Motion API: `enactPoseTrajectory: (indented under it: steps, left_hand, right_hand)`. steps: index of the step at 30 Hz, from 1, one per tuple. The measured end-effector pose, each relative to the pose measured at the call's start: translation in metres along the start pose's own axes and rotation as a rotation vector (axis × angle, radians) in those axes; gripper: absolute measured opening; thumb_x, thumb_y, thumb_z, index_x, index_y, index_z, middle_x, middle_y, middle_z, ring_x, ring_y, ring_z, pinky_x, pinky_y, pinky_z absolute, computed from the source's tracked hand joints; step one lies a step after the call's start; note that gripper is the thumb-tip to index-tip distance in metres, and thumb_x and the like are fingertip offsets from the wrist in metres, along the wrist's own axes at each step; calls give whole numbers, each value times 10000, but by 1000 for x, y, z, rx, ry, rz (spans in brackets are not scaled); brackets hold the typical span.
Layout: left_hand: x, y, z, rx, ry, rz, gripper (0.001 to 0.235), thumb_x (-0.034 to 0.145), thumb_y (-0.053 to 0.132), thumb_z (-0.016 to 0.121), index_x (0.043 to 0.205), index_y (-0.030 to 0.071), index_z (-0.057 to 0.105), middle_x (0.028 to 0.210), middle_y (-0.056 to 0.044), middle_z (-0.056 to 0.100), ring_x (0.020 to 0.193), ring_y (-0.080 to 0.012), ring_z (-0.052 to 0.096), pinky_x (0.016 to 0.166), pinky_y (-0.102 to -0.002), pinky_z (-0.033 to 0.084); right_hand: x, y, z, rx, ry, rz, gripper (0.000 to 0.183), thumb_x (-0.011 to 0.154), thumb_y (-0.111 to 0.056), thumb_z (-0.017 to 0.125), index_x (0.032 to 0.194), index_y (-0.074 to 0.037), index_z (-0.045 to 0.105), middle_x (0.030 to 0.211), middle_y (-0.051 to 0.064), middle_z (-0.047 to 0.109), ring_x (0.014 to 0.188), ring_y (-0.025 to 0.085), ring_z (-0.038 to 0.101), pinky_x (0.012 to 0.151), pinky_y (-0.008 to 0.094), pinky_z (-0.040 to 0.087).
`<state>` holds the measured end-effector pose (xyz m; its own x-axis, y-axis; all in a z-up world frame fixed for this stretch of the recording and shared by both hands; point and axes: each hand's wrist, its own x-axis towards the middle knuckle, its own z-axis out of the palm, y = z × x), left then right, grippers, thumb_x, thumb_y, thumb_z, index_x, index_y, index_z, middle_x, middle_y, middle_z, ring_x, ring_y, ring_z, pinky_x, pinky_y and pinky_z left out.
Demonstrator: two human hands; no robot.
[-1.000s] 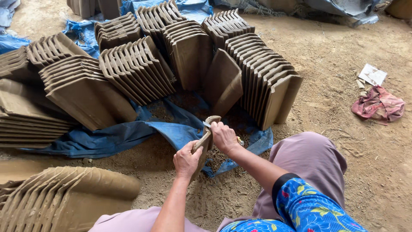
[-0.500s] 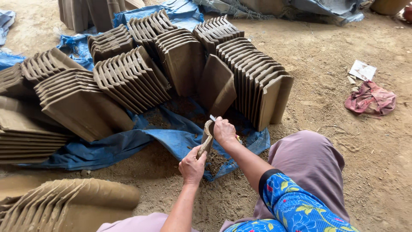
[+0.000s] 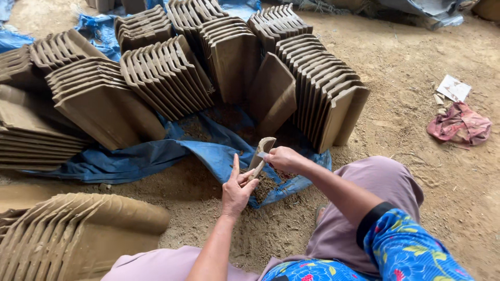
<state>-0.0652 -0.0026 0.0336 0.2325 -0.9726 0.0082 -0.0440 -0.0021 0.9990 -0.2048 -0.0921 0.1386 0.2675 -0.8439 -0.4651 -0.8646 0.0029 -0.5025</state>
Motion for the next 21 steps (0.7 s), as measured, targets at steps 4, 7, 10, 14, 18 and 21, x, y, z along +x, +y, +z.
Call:
enactPoseTrajectory:
  steps: [4, 7, 10, 14, 18, 21]
  left_hand:
    - [-11, 1, 16, 86, -40, -3, 949, 739, 129, 751, 1495, 210, 181, 1116, -112, 683, 1028, -304, 635, 858, -378, 556]
    - [-15, 1, 24, 118, -44, 42, 967, 755, 146, 746, 1504, 208, 139, 1150, -124, 667, 1057, -299, 628, 863, -385, 559]
    - [-16, -5, 28, 144, -56, 64, 987, 765, 166, 745, 1511, 227, 102, 1218, -122, 626, 1070, -308, 618, 870, -392, 557]
    - [-15, -10, 32, 135, -81, 51, 1030, 771, 176, 746, 1518, 258, 41, 1324, -127, 549, 1101, -332, 596, 894, -408, 536]
    - [-17, -6, 30, 143, -91, 39, 1036, 772, 197, 749, 1519, 264, 35, 1339, -122, 539, 1109, -319, 597, 897, -400, 532]
    - [-18, -9, 29, 134, -89, 41, 1038, 773, 178, 748, 1517, 268, 31, 1336, -131, 541, 1104, -329, 596, 895, -402, 534]
  right_hand:
    - [8, 22, -4, -162, -75, 55, 403, 821, -462, 487, 820, -130, 716, 800, 164, 695, 942, 329, 662, 836, 413, 509]
    - [30, 50, 7, -199, -71, 98, 379, 789, -462, 488, 773, -168, 727, 717, 111, 697, 866, 296, 681, 778, 401, 522]
    - [45, 71, 18, -166, -85, 160, 372, 796, -466, 478, 760, -185, 719, 655, 82, 668, 680, 245, 649, 603, 357, 513]
    - [63, 92, 30, -102, -105, 209, 370, 856, -439, 467, 754, -171, 702, 556, 80, 615, 464, 211, 582, 376, 309, 474]
    - [55, 84, 32, -75, -124, 228, 370, 860, -438, 485, 701, -173, 687, 525, 78, 594, 415, 199, 556, 330, 306, 443]
    - [31, 67, 27, -3, -119, 252, 340, 862, -411, 518, 704, -156, 677, 494, 84, 571, 326, 197, 485, 258, 286, 408]
